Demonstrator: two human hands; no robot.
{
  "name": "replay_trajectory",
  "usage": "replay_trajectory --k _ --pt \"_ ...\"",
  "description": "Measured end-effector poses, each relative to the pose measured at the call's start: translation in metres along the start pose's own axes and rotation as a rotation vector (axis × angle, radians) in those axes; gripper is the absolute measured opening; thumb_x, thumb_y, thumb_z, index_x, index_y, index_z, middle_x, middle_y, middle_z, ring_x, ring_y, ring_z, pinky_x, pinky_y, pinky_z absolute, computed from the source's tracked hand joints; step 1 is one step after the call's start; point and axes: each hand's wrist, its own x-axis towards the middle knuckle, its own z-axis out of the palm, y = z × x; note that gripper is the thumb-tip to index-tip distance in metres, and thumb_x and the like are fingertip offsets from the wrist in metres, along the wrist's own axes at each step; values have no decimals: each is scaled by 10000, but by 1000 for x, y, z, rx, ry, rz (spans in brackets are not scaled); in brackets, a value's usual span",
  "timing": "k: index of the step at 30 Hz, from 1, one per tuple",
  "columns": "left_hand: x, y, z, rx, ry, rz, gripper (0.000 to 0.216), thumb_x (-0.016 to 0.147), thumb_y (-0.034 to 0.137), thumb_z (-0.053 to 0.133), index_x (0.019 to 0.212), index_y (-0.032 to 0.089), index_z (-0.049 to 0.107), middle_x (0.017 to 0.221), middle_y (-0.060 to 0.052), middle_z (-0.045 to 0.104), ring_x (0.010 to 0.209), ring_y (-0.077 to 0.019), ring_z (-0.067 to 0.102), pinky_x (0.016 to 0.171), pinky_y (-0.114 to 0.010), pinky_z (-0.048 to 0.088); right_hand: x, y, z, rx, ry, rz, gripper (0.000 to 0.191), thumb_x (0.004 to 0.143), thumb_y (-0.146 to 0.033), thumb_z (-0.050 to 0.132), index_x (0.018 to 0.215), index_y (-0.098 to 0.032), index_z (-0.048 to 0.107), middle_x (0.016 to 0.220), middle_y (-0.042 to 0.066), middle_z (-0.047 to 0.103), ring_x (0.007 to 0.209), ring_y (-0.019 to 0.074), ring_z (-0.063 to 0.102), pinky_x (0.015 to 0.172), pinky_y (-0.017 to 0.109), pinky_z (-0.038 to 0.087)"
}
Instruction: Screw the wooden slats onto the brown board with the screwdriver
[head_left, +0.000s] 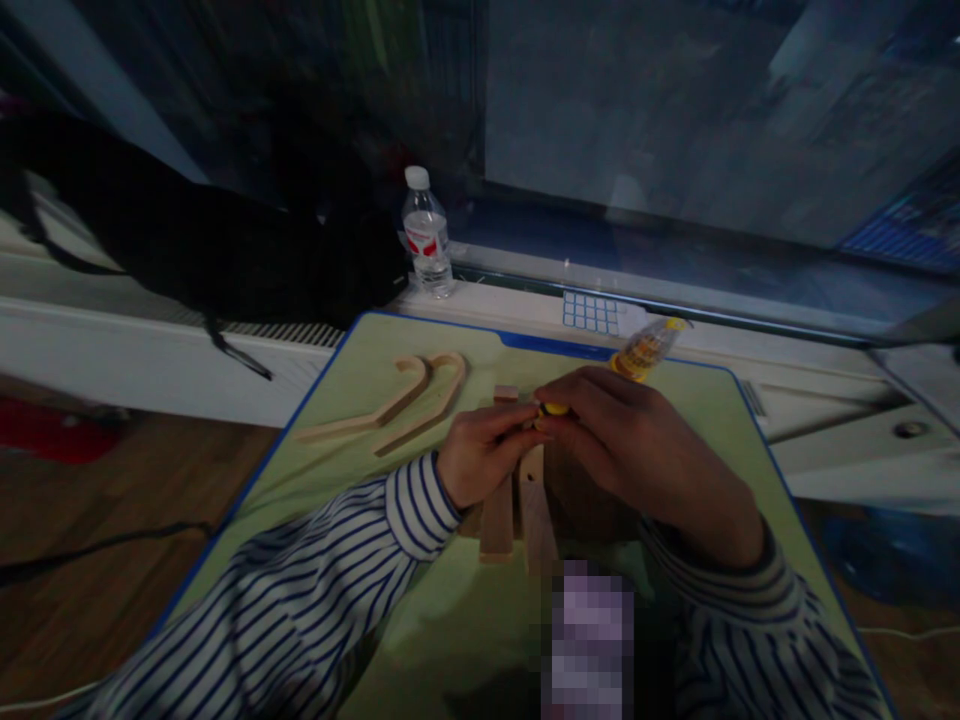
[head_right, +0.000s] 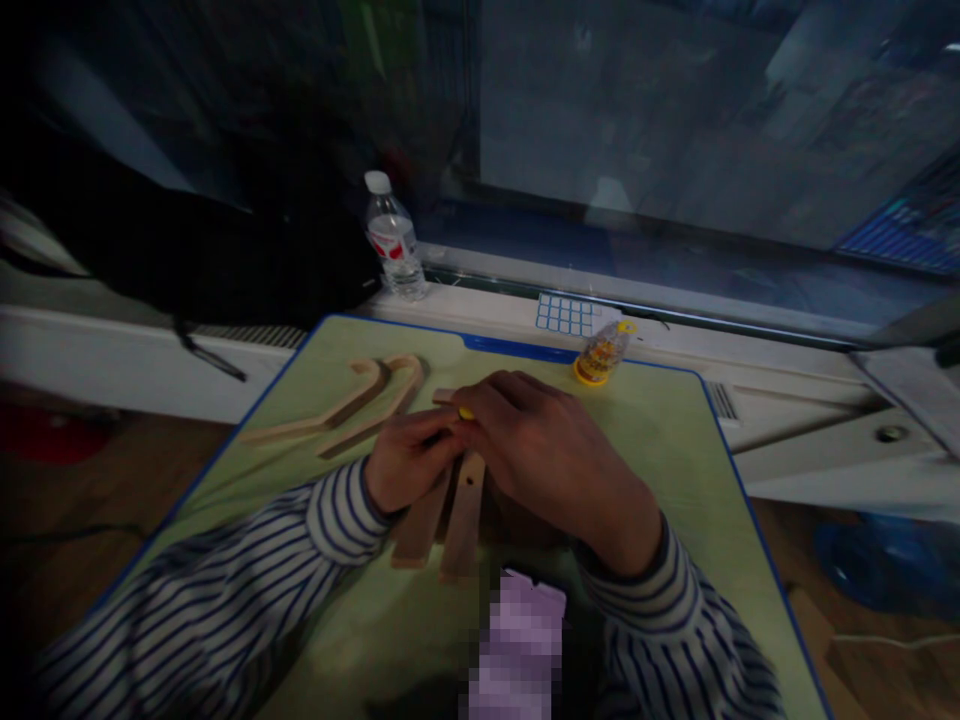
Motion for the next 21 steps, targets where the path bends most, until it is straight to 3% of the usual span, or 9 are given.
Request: replay_trajectory --k 8,13,21 --pt "-2 -3 -1 31 -53 21 167 840 237 559 875 155 700 801 -43 721 701 -133 663 670 -213 518 1 -4 2 -35 15 12 170 920 -272 455 1004 -152 541 920 89 604 866 201 558 765 357 476" --pt "-3 -5 0 37 14 3 237 789 305 617 928 128 692 662 -32 689 561 -113 611 564 -200 497 1 -6 2 -19 -1 20 159 913 -259 464 1005 -157 542 924 88 604 862 200 558 761 355 478" --pt "-2 -9 0 42 66 31 246 758 319 648 900 122 689 607 -26 656 523 -111 574 528 -199 478 0 -6 4 33 24 0 270 910 -254 474 1148 -143 534 1098 106 627 1004 208 574 881 386 469"
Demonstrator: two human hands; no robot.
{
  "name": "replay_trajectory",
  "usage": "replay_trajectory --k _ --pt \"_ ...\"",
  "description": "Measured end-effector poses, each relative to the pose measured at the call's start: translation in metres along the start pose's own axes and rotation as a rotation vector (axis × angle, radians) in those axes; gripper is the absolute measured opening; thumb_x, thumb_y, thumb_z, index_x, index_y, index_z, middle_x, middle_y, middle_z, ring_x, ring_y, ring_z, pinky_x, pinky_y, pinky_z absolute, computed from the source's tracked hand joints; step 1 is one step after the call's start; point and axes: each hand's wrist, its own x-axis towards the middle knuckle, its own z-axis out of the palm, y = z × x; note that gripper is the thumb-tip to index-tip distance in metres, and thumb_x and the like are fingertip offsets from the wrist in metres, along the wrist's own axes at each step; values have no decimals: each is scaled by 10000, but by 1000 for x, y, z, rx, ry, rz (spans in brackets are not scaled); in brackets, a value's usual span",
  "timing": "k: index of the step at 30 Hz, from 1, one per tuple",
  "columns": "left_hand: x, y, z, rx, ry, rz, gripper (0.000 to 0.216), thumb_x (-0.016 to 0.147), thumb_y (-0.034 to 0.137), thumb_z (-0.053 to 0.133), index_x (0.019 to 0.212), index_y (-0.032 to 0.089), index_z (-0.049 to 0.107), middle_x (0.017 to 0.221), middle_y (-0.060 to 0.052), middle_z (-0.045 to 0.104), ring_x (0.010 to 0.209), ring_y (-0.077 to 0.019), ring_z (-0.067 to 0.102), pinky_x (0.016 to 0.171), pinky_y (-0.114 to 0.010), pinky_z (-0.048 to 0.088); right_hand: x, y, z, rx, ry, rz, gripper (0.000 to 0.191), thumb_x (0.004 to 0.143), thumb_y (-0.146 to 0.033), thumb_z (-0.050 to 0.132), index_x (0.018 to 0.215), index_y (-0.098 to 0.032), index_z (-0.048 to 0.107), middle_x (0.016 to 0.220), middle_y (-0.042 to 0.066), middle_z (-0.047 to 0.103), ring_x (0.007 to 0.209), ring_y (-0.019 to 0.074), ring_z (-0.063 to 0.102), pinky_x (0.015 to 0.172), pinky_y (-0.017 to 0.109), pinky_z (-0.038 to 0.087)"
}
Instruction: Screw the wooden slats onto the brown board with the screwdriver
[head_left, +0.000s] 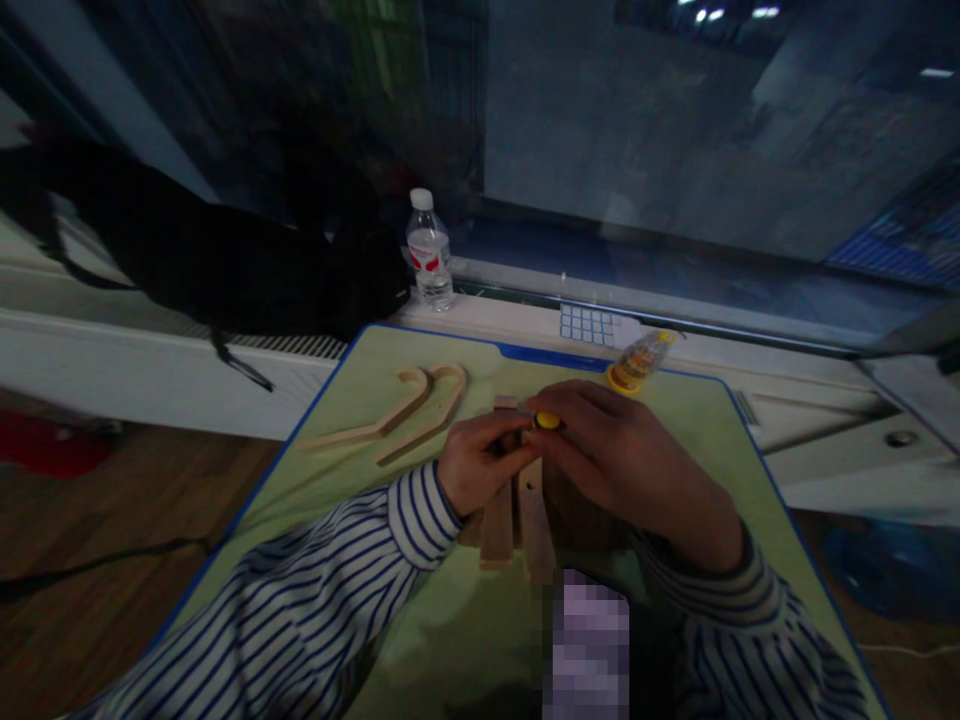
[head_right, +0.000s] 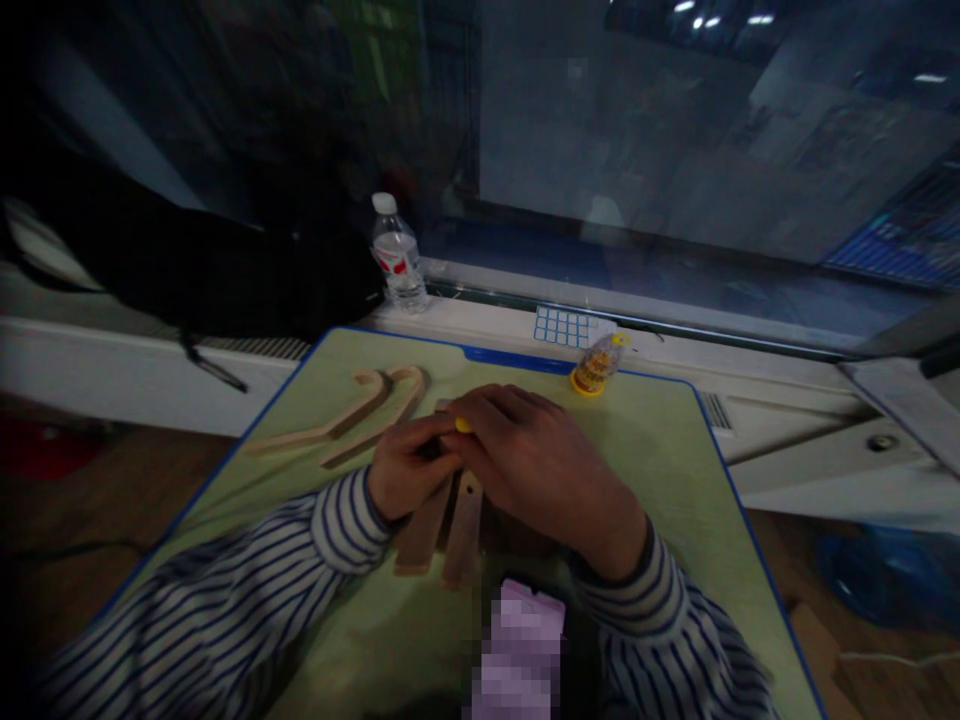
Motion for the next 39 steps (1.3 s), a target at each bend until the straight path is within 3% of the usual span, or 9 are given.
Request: replay_trajectory --k 4,8,15,26,39 --pt "0 -1 1 -18 14 15 223 754 310 671 884 131 700 565 7 617 472 -79 513 478 -169 430 -3 3 -1 22 5 -36 356 900 -191 478 1255 -160 489 1216 84 602 1073 191 564 925 373 460" --pt "0 0 1 -25 0 11 222 751 292 686 913 143 707 527 32 573 453 -69 473 459 -159 402 -3 4 -3 35 0 -42 289 901 -167 475 1180 -167 549 1164 65 637 1044 179 583 905 358 475" --pt "1 4 -1 -41 -53 -23 248 799 349 633 906 137 706 668 -31 682 561 -109 589 552 -191 476 -2 3 -4 -31 -5 -55 276 883 -136 502 1156 -134 542 1123 75 648 998 187 596 878 347 485" --pt "3 6 -2 -85 -99 6 145 818 242 603 876 144 693 805 -40 723 684 -125 658 661 -198 516 0 2 -3 -77 -14 -24 204 915 -222 474 1088 -141 547 1031 74 650 941 192 588 830 346 485" --pt "-1 2 -1 -72 -146 -56 232 847 272 538 962 137 687 866 -74 724 773 -159 671 728 -243 524 1 1 2 -86 17 7 180 912 -244 471 1027 -127 545 920 87 590 846 197 548 740 349 485"
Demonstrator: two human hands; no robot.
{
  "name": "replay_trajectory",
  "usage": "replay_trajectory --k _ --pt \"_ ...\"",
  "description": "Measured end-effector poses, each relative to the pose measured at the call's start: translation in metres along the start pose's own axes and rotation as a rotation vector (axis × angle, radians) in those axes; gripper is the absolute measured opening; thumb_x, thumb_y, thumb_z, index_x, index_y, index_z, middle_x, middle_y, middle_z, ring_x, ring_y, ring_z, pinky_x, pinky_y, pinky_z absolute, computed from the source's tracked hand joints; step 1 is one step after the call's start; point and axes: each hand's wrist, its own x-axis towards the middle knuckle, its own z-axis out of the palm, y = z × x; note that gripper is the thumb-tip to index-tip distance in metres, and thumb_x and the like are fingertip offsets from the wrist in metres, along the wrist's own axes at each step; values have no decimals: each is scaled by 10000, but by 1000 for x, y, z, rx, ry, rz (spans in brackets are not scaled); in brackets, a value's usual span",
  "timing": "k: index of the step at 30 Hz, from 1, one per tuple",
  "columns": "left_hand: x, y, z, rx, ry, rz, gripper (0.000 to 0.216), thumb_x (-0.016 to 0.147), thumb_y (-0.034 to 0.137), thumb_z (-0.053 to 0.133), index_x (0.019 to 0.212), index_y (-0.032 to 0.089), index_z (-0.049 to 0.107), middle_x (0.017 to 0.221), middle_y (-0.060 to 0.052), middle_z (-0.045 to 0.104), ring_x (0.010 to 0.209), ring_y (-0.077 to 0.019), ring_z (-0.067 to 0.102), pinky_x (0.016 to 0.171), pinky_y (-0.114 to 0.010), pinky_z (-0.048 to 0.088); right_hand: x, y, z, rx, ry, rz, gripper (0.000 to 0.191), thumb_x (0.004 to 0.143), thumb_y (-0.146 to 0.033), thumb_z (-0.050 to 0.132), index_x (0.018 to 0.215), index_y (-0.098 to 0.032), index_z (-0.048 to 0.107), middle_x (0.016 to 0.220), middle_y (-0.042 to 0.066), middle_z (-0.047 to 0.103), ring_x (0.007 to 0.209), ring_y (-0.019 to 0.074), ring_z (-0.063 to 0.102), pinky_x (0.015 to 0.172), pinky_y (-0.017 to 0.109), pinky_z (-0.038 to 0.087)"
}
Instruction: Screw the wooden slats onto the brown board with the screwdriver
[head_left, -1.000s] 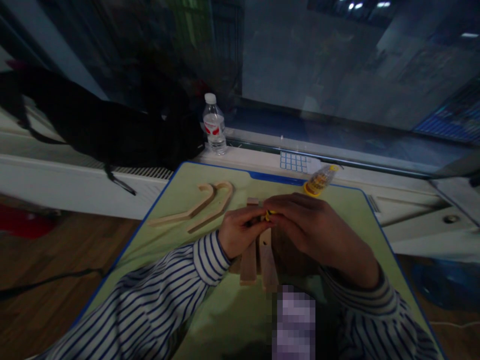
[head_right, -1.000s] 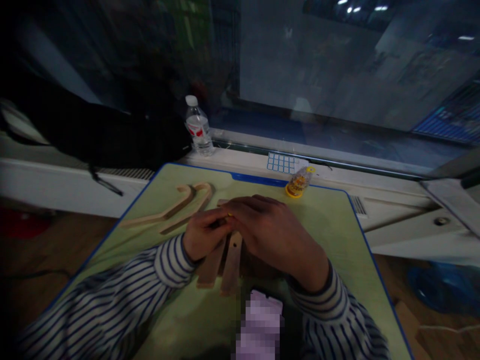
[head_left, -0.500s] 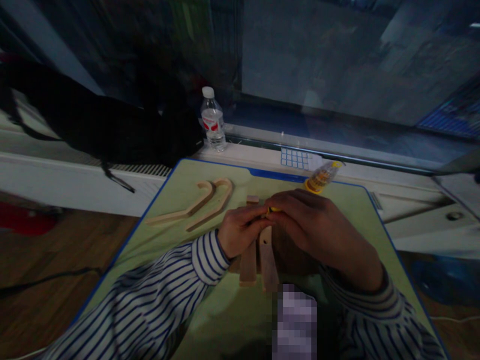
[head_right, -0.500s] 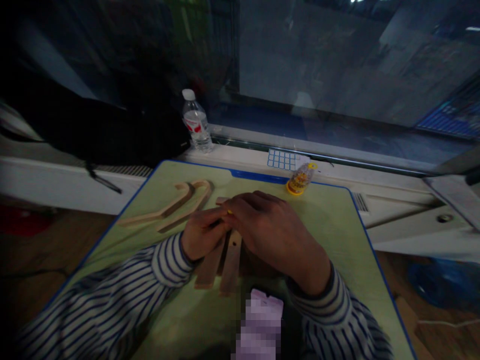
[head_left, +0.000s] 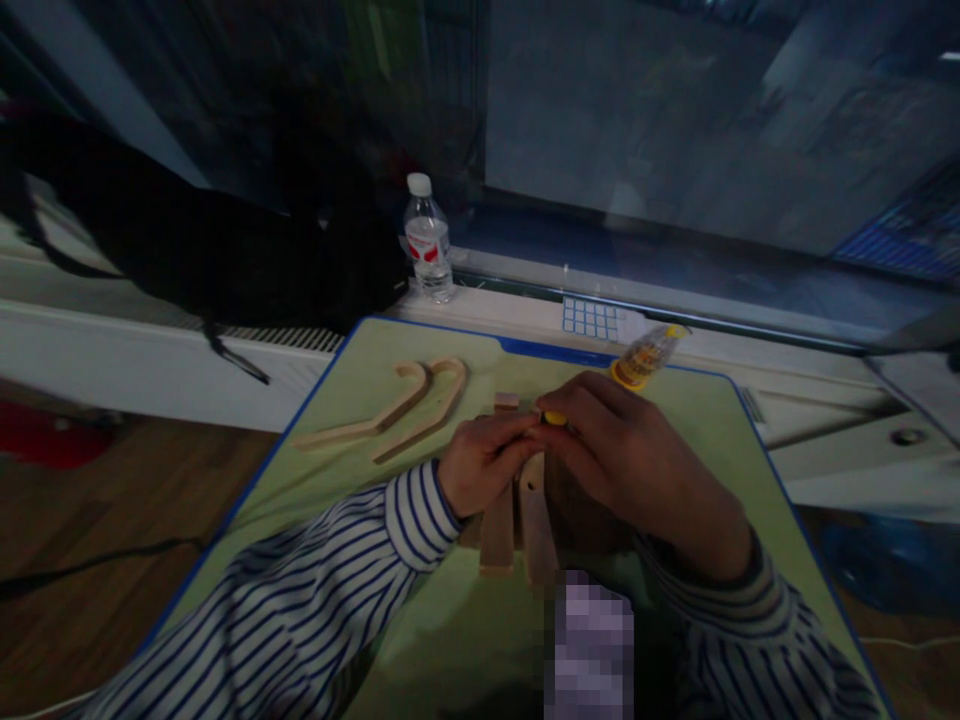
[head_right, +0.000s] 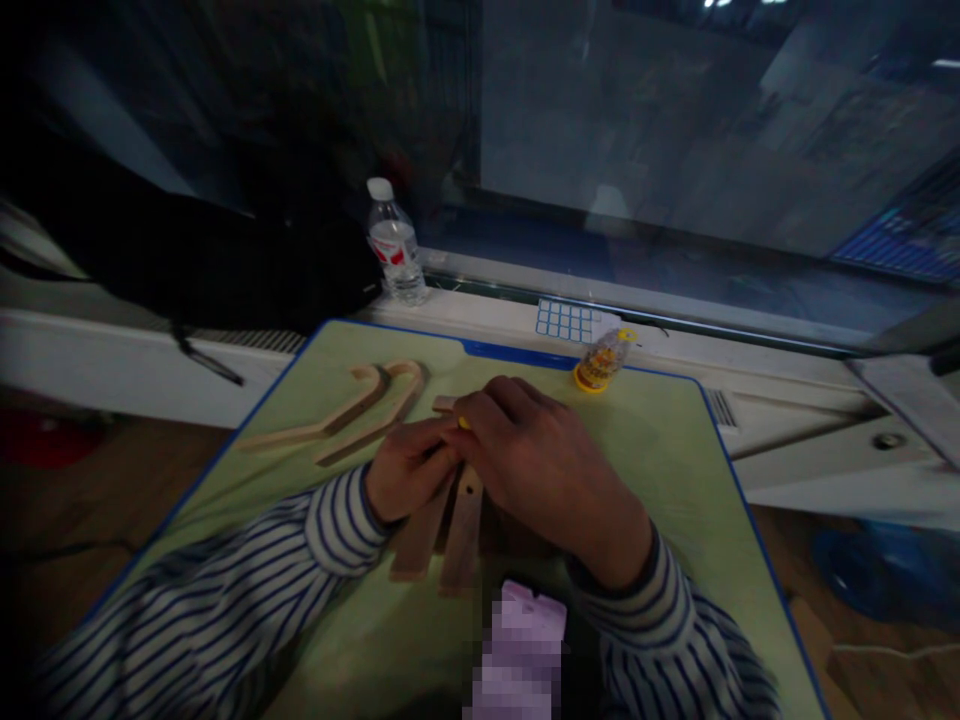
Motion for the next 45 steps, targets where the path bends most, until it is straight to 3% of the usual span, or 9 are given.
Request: replay_trajectory --k 5,12,15,23,30,45 --pt "-1 -3 0 48 113 61 280 771 296 636 989 125 680 686 -37 690 594 -126 622 592 -213 510 1 -3 1 21 -13 -4 195 912 -270 478 1028 -136 558 916 80 590 844 189 549 754 347 482" --pt "-1 -6 1 47 133 107 233 777 297 641 941 137 685 797 -52 705 635 -116 627 609 -199 508 1 -1 3 98 16 -16 284 913 -288 475 1154 -151 537 1084 96 615 977 189 573 860 362 478" --pt "-1 -5 0 51 124 80 256 781 341 642 933 141 692 713 -36 690 579 -109 599 569 -196 489 -2 2 -1 106 33 -41 330 904 -252 490 1221 -161 510 1180 90 600 1035 188 566 901 364 465" --pt "2 2 -1 23 73 11 277 796 396 625 807 128 696 625 -29 665 555 -117 582 543 -200 468 -2 2 -3 98 3 -71 223 898 -173 487 1103 -150 570 1071 83 645 974 179 593 847 347 484" --pt "4 5 -2 -15 56 25 226 815 333 609 899 142 694 716 -32 701 624 -129 626 610 -214 504 -1 1 -4 104 -8 -31 197 917 -200 456 1073 -136 557 1007 91 625 920 176 581 800 347 488" --pt "4 7 -2 -36 11 48 156 837 236 561 859 140 681 766 -30 708 668 -119 640 654 -192 500 1 -3 1 27 -6 25 162 932 -247 419 983 -143 531 908 76 560 831 184 526 734 336 467"
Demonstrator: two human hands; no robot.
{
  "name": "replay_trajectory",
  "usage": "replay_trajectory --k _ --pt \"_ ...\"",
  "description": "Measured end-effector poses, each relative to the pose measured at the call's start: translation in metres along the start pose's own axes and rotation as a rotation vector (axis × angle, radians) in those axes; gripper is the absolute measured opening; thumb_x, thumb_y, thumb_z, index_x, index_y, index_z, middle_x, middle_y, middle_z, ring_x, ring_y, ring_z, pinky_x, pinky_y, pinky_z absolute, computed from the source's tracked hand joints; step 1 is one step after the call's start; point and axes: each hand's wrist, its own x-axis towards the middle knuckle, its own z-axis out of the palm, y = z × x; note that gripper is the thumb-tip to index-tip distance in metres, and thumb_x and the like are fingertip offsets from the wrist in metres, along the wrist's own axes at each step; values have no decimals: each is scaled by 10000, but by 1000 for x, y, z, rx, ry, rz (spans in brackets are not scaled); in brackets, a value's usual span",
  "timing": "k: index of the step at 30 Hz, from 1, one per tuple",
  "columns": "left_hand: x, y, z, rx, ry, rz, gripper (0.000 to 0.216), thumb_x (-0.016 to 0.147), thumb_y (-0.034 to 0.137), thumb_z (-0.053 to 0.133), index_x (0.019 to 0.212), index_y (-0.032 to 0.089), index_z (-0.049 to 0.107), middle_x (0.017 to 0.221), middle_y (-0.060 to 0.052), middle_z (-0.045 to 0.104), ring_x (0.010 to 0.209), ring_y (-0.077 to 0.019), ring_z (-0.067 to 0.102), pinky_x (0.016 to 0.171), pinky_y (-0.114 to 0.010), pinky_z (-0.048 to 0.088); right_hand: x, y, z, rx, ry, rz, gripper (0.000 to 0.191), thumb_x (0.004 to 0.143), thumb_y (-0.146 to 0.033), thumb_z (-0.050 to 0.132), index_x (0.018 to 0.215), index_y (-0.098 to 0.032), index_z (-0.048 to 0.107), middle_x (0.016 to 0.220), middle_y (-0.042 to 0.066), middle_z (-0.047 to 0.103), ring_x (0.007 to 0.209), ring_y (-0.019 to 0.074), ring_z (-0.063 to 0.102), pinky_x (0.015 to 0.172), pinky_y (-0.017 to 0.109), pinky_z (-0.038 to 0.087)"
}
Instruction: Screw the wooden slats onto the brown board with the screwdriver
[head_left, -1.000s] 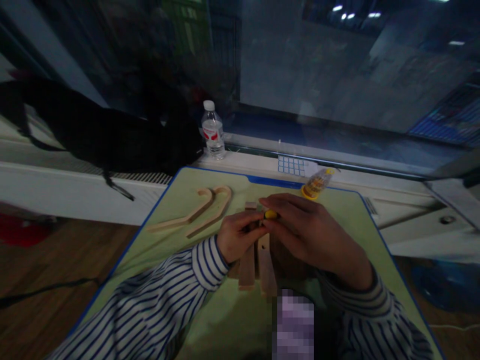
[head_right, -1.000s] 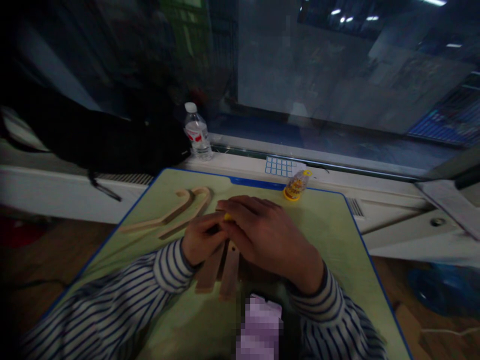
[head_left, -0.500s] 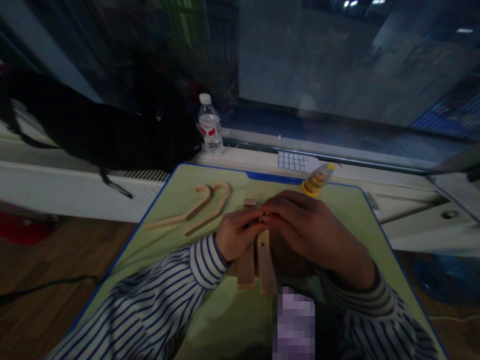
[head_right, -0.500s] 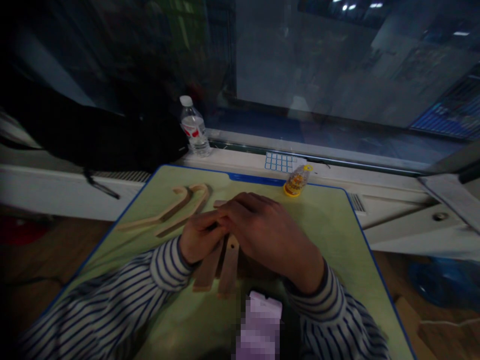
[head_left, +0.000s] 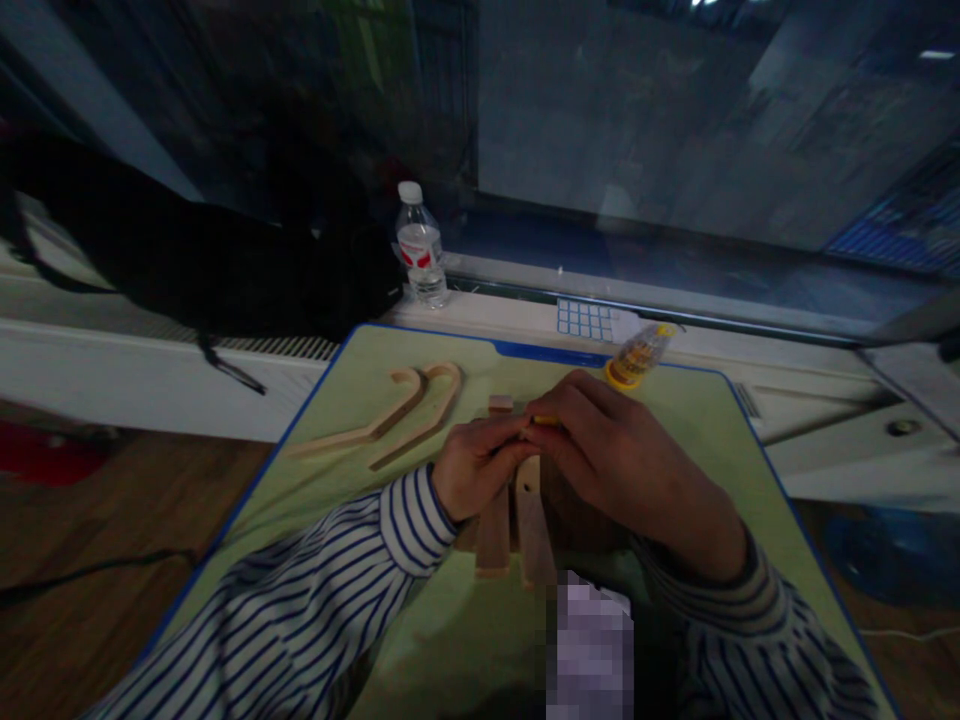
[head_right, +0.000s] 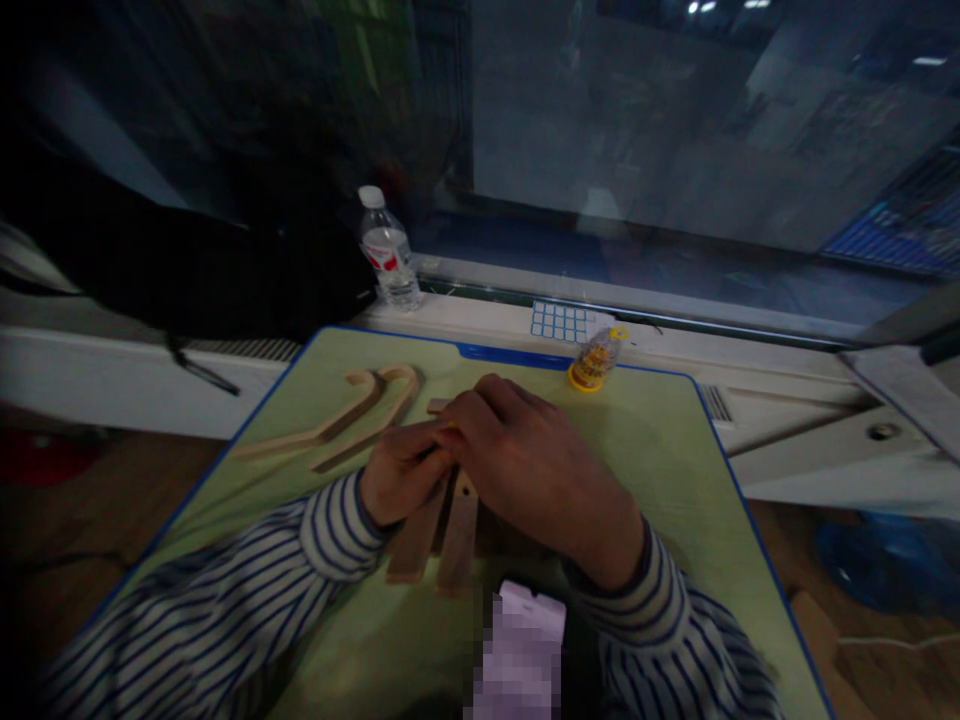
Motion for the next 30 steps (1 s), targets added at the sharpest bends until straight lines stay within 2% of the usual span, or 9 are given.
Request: replay_trajectory --k 4,6,9,13,17,23,30 --pt "1 1 0 18 -12 -6 188 845 249 538 831 136 687 730 -35 705 639 -122 634 629 -199 500 -1 0 2 -20 -1 25 166 933 -266 410 966 -143 516 909 83 542 804 183 512 710 338 466" --pt "0 -1 0 25 -11 -13 199 841 263 547 876 131 692 760 -49 713 669 -132 646 655 -213 509 -1 0 2 -9 2 14 170 935 -267 405 977 -140 511 910 83 538 801 181 509 705 334 465" --pt "-3 -6 1 65 44 1 255 812 311 595 963 127 685 714 -46 703 631 -133 635 645 -224 517 -2 1 2 4 -5 15 179 934 -272 411 983 -135 515 908 81 537 801 178 512 705 329 463" --pt "-6 -11 1 117 111 33 307 766 368 651 970 141 680 684 -36 685 571 -119 604 582 -211 505 -2 1 2 29 -1 15 180 927 -278 431 994 -140 524 908 81 554 820 177 529 725 332 464" --pt "-5 -11 1 129 104 48 272 780 348 639 947 139 688 740 -53 697 595 -118 611 591 -207 502 -3 2 -1 95 -5 8 191 919 -288 457 1019 -152 546 932 77 595 863 177 571 762 338 477" --pt "-3 -8 1 134 84 23 290 785 367 641 937 127 698 653 -36 679 553 -113 596 547 -195 483 -8 7 -10 136 -12 -58 314 906 -215 475 1214 -177 526 1176 90 615 1064 183 570 907 372 468" --pt "-3 -6 1 114 61 -23 274 789 370 644 949 155 701 761 -51 719 648 -138 651 622 -213 515 -6 6 -9 84 -23 -52 292 909 -200 472 1186 -193 563 1090 81 656 1019 188 598 867 377 494"
